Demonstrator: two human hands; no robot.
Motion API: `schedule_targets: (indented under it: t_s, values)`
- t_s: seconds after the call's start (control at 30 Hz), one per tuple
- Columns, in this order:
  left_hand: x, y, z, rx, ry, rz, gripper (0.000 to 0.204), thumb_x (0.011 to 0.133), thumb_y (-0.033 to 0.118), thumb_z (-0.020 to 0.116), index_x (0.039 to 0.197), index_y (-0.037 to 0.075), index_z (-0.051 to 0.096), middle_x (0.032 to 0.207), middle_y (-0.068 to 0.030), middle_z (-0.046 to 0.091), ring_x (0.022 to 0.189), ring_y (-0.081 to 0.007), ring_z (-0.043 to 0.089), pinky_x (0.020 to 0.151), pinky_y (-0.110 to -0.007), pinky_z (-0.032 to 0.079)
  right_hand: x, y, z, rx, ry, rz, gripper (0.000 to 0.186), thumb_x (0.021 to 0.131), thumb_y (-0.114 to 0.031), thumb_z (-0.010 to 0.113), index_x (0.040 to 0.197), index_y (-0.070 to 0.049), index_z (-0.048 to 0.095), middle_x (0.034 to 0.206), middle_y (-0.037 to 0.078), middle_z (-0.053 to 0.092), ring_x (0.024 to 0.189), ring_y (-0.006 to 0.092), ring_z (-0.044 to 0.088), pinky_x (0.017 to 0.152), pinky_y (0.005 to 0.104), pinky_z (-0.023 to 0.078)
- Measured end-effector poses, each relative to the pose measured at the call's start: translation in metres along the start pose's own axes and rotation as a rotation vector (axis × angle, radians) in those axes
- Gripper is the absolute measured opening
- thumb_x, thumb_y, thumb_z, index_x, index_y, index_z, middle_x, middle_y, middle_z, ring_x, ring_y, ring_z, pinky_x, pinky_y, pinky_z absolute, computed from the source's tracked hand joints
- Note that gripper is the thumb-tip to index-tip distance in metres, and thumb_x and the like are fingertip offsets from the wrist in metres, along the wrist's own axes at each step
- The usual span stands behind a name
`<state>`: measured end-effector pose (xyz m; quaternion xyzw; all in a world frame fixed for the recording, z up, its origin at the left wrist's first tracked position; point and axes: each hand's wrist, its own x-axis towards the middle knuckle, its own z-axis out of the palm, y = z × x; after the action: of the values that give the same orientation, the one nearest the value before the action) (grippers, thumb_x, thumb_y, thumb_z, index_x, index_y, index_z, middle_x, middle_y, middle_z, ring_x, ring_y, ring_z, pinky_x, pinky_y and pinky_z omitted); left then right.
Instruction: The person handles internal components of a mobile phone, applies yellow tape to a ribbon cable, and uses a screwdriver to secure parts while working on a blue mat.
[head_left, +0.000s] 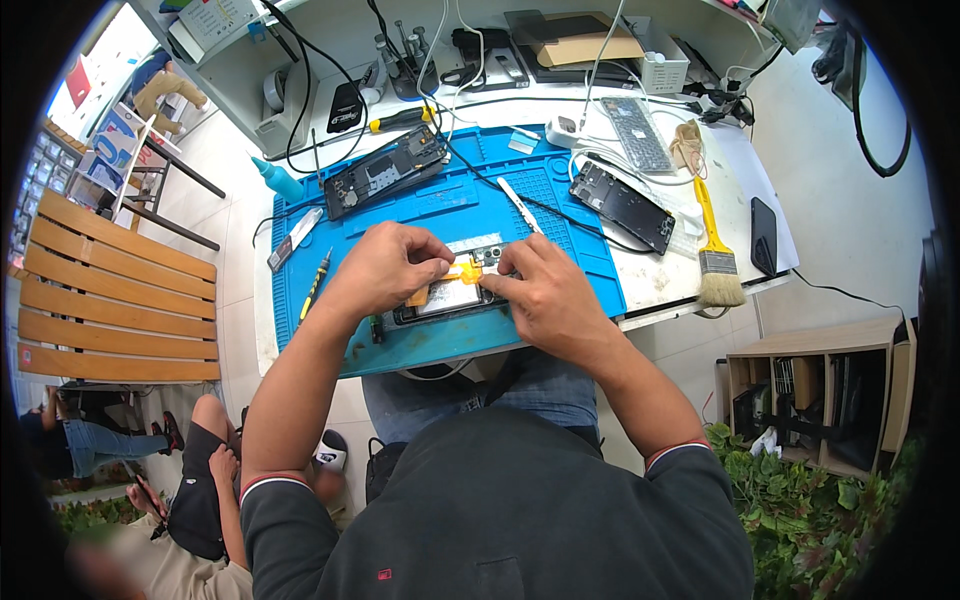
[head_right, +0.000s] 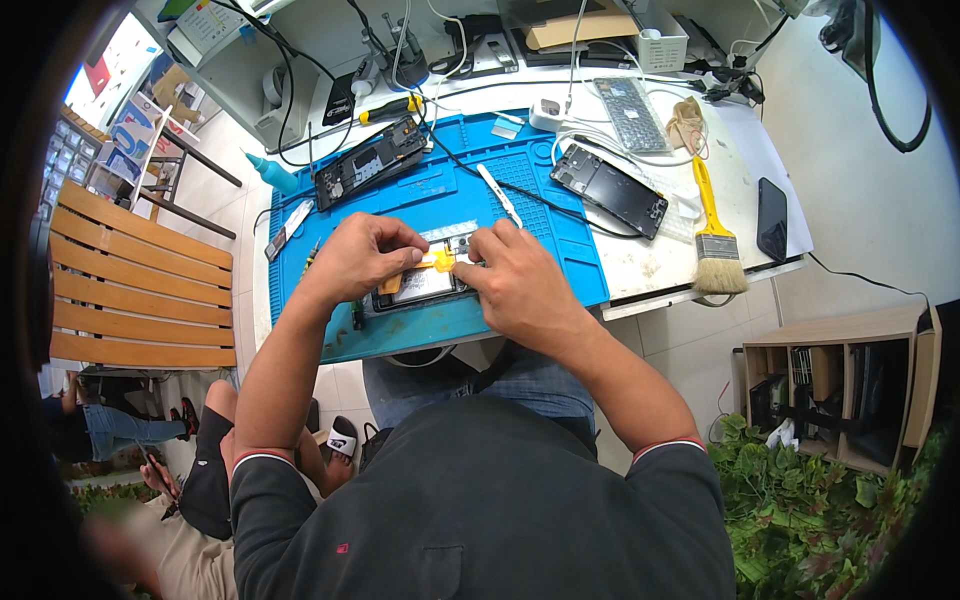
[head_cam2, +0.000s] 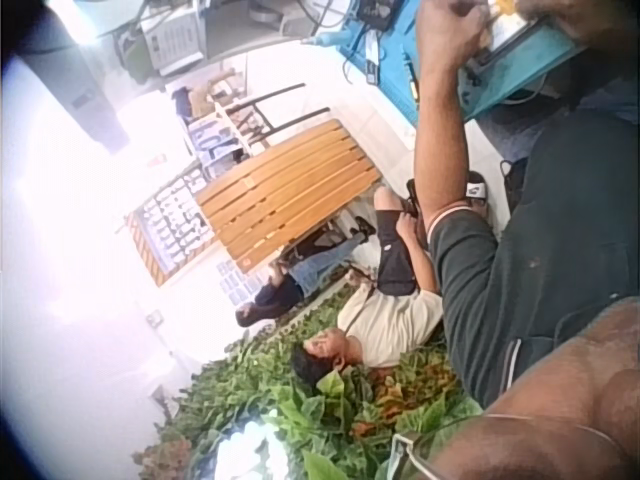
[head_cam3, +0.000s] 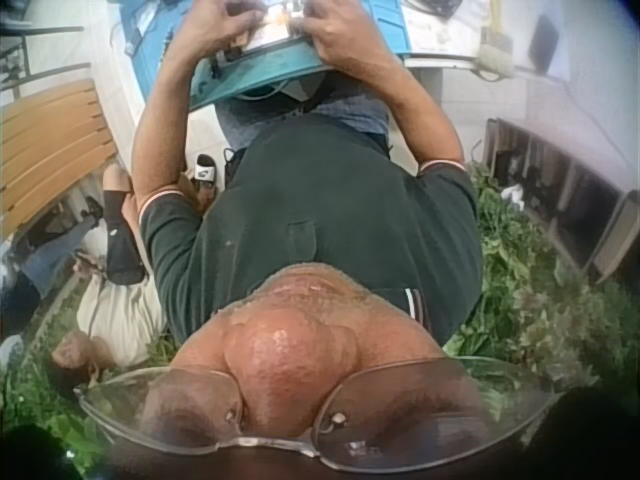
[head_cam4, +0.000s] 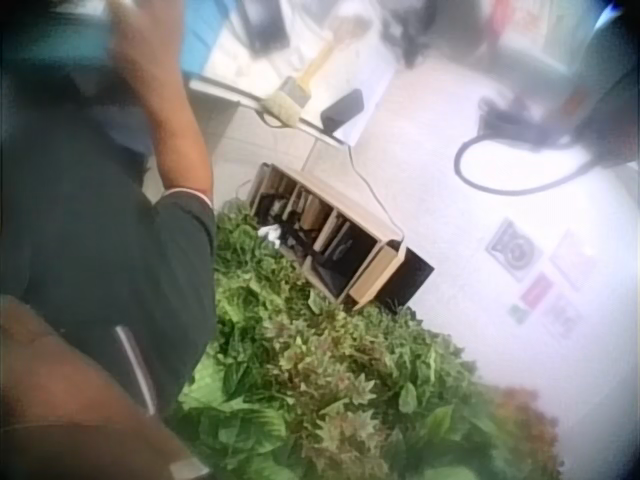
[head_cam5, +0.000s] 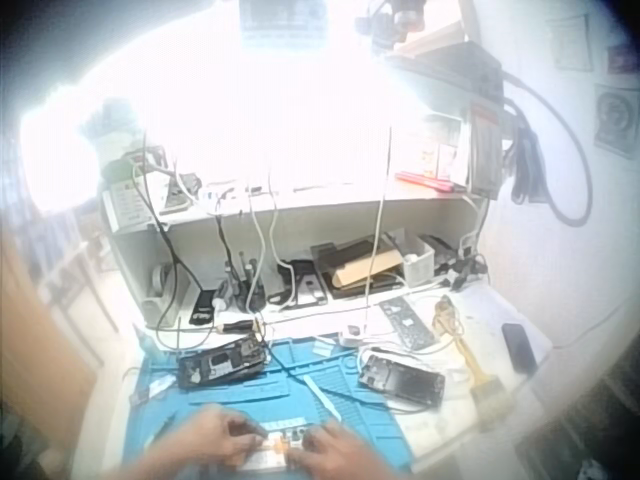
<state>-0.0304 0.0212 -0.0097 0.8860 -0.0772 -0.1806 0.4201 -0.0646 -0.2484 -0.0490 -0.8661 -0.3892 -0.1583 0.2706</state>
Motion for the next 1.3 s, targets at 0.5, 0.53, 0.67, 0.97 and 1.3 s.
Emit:
schedule_targets:
  t_s: [0.5,0.53,0.67,0.97,1.3]
  values:
    - [0.001,-0.001,0.001,-0.014,-0.009,-0.02,0.023,0.099,0.014,0.084,0.117,0.0,0.086,0.103,-0.012,0.086,0.09,-0.0132,0.078,0.085,-0.03,0.063,0.0,0.001,-0.001,-0.002,0.007,0.012,0.029,0.086,-0.001,0.073,0.112,-0.009,0.085,0.105,0.008,0.065,0.104,0.0279,0.061,0.088,0.0425,0.05]
    - [0.0,0.001,0.001,-0.003,-0.009,-0.022,0.023,0.099,0.014,0.084,0.117,0.0,0.086,0.103,-0.0119,0.086,0.09,-0.0131,0.078,0.085,-0.03,0.063,0.001,0.0,-0.001,-0.006,0.009,0.011,0.029,0.086,-0.001,0.073,0.111,-0.008,0.085,0.105,0.008,0.065,0.104,0.028,0.061,0.088,0.0425,0.051]
    - [0.001,0.001,0.0,0.001,-0.006,-0.022,0.023,0.099,0.014,0.085,0.116,-0.001,0.086,0.103,-0.0114,0.086,0.09,-0.0126,0.078,0.084,-0.03,0.063,0.002,0.0,-0.002,-0.006,0.005,0.035,0.035,0.082,0.003,0.077,0.112,-0.01,0.086,0.105,0.007,0.067,0.105,0.0288,0.063,0.091,0.0434,0.055]
    - [0.004,-0.004,0.001,-0.027,-0.017,-0.016,0.022,0.099,0.014,0.085,0.114,-0.001,0.086,0.101,-0.0103,0.085,0.087,-0.0115,0.077,0.082,-0.03,0.062,0.001,0.001,0.001,0.011,0.01,0.005,0.026,0.087,-0.002,0.072,0.109,-0.007,0.084,0.103,0.008,0.065,0.102,0.0279,0.061,0.087,0.0422,0.05]
    - [0.005,-0.005,0.001,-0.033,-0.021,-0.012,0.022,0.098,0.014,0.085,0.114,-0.001,0.086,0.101,-0.0105,0.085,0.088,-0.0121,0.077,0.083,-0.03,0.063,0.001,0.006,-0.002,0.025,0.04,0.033,0.031,0.084,0.0,0.074,0.113,-0.007,0.082,0.104,0.009,0.066,0.106,0.0296,0.063,0.09,0.0428,0.054]
